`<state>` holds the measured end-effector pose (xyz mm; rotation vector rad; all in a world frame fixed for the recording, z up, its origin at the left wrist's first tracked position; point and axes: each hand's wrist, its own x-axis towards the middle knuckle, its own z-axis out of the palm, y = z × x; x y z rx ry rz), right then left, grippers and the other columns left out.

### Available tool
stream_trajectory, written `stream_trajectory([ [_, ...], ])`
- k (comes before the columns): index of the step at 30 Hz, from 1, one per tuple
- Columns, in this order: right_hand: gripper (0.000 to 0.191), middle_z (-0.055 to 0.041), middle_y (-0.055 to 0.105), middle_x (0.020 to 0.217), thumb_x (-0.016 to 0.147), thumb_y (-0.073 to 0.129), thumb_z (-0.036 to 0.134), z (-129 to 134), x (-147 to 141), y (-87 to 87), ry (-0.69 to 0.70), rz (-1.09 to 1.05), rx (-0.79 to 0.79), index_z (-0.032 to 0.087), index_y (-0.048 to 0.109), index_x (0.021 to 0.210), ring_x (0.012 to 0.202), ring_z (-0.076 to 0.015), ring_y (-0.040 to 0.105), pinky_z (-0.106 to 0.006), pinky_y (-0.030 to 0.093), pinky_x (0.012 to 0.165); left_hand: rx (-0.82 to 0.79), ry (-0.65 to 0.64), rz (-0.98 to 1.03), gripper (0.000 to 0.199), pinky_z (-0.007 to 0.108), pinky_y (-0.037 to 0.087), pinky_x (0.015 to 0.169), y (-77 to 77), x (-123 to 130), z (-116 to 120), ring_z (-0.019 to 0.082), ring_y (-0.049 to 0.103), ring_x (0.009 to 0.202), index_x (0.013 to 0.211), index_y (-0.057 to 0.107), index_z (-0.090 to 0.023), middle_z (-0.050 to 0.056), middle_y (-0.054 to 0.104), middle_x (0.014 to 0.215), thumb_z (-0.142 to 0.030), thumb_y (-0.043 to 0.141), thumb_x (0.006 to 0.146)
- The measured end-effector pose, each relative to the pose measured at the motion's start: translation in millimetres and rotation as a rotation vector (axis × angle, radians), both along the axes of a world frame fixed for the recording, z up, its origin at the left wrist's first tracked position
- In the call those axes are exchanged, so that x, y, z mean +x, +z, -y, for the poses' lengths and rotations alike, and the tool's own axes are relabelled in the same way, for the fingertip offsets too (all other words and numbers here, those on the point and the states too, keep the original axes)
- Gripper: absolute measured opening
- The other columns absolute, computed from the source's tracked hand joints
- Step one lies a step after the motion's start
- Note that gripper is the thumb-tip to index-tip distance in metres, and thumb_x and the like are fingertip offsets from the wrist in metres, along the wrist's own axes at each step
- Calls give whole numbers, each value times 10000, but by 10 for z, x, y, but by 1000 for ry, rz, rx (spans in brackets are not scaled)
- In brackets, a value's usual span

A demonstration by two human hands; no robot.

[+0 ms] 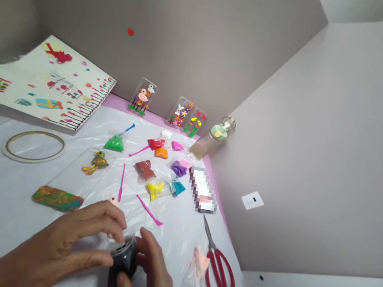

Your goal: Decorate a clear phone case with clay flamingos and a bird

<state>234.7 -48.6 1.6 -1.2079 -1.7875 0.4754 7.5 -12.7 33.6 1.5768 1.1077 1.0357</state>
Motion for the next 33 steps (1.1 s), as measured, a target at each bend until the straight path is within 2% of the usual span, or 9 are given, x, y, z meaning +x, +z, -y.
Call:
stream_trajectory([
  [1,725,-30,828,1168,818,675,63,-41,85,46,20,43,-1,296,596,1500,924,-212,833,-239,679,812,1,27,-3,179,231,545,1007,-8,-14,-4,238,720,1143,985,818,-375,-25,796,1117,-458,837,828],
  [3,573,-78,811,1231,913,664,111,-157,260,126,-125,127,42,259,621,1465,995,-236,825,-290,677,849,2,110,-38,306,228,563,972,-30,-48,-19,250,718,1169,1101,789,-380,-27,799,1166,-474,846,815],
  [6,420,-140,785,1273,1006,673,264,-351,447,171,-295,310,135,211,640,1421,1060,-288,796,-399,663,890,35,178,-121,286,193,595,813,-55,-95,-52,251,737,1145,1130,767,-373,-23,804,1162,-500,770,874],
  [9,403,-180,756,1298,1044,636,331,-452,454,142,-330,428,245,190,628,1422,1151,-329,746,-467,642,917,61,245,-143,281,197,608,781,-51,-124,-80,259,742,1148,1121,775,-367,-12,811,1146,-545,706,915],
  [12,354,-169,746,1265,1030,638,257,-418,276,114,-233,458,252,198,633,1379,1140,-307,733,-445,638,929,17,356,-127,318,208,614,806,-36,-147,-96,257,744,1108,1077,776,-358,-15,813,1098,-614,687,911],
  [16,360,-98,748,1099,883,707,98,-319,-95,131,-14,434,89,212,664,1222,958,-254,751,-347,655,805,-24,363,-129,338,173,606,802,-56,-175,-111,232,753,1075,1067,759,-366,-39,809,1103,-646,705,886],
  [21,366,-34,715,970,733,773,-3,-340,-375,124,4,508,-10,239,682,991,841,-246,736,-331,629,707,11,344,-128,354,192,599,868,-121,-166,-111,223,766,1023,1073,769,-361,-35,820,1047,-651,710,878],
  [28,210,-13,701,876,847,747,56,-373,-423,45,-3,432,52,238,658,904,783,-214,719,-283,575,665,-98,290,-42,361,241,612,915,-176,-181,-140,246,751,1108,1132,732,-334,1,803,1117,-623,700,919],
  [33,104,-39,731,905,1015,606,157,-427,-379,312,17,291,213,236,673,1021,789,-204,725,-288,583,700,-206,237,174,426,292,646,858,-210,-109,-193,245,780,984,1138,709,-307,24,795,1016,-631,759,867],
])
